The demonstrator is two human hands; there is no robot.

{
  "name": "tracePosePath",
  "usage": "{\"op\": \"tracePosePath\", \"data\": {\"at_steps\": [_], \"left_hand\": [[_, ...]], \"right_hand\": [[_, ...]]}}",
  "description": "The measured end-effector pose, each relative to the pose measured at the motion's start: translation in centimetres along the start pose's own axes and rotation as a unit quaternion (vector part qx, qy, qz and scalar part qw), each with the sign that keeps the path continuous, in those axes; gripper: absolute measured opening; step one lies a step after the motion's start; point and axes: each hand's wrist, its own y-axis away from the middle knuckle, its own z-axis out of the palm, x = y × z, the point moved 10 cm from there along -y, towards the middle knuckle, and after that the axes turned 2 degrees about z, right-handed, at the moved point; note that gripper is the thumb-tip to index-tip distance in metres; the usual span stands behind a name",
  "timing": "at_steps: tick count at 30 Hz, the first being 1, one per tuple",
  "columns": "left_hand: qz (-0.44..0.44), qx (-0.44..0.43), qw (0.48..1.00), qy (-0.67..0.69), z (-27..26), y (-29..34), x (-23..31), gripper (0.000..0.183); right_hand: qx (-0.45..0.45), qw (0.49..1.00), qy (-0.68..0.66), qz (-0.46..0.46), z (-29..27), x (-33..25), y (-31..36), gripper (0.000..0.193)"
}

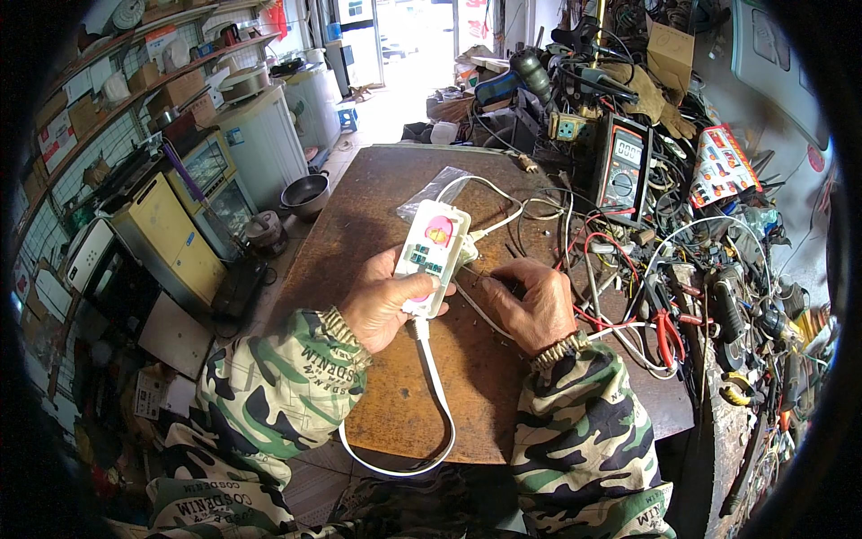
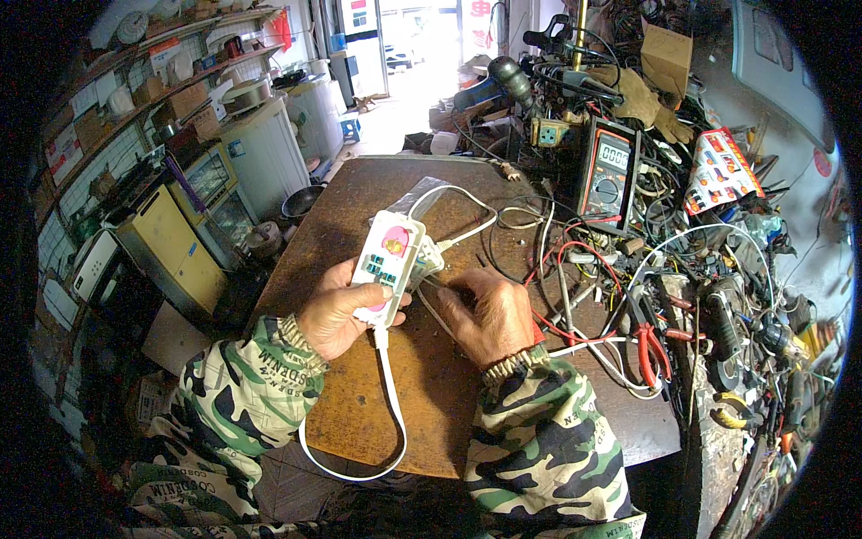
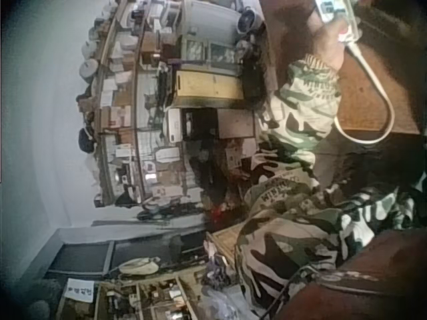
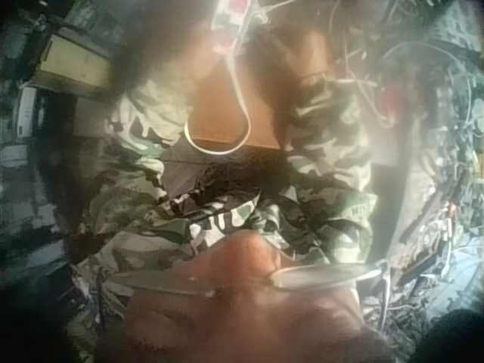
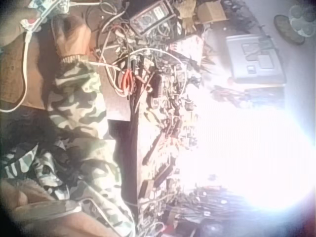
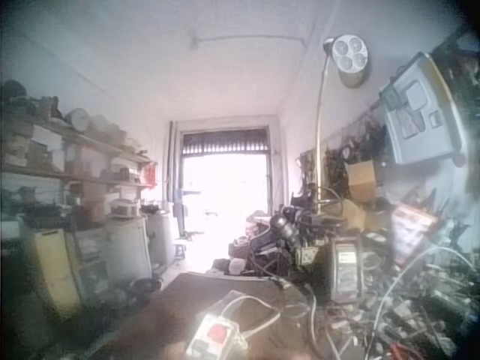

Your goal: The person holds a white plastic remote control and uses a small metal tool to press and pry at the internal circuit board through the front panel. They repeatedly probe different points on the board, then remove the front cover to expose the green PCB and continue pressing components with the tool.

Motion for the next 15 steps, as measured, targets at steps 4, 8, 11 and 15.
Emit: {"op": "tracePosePath", "data": {"at_steps": [4,8,11,15], "left_hand": [[0.001,-0.005,1.000,-0.009,0.1,-0.1,-0.1,0.047],[0.013,-0.026,0.999,-0.019,0.3,-0.3,-0.2,0.046],[0.032,-0.026,0.998,-0.054,0.5,0.0,0.1,0.044],[0.078,-0.037,0.992,-0.098,1.4,0.1,0.6,0.042]], "right_hand": [[0.030,0.996,0.078,-0.007,-0.5,0.9,0.0,0.020],[0.053,0.986,0.153,-0.027,-0.6,1.2,0.3,0.020],[0.053,0.989,0.130,-0.048,-0.6,0.4,0.2,0.020],[-0.055,0.980,-0.181,0.060,1.3,1.1,0.0,0.022]]}}
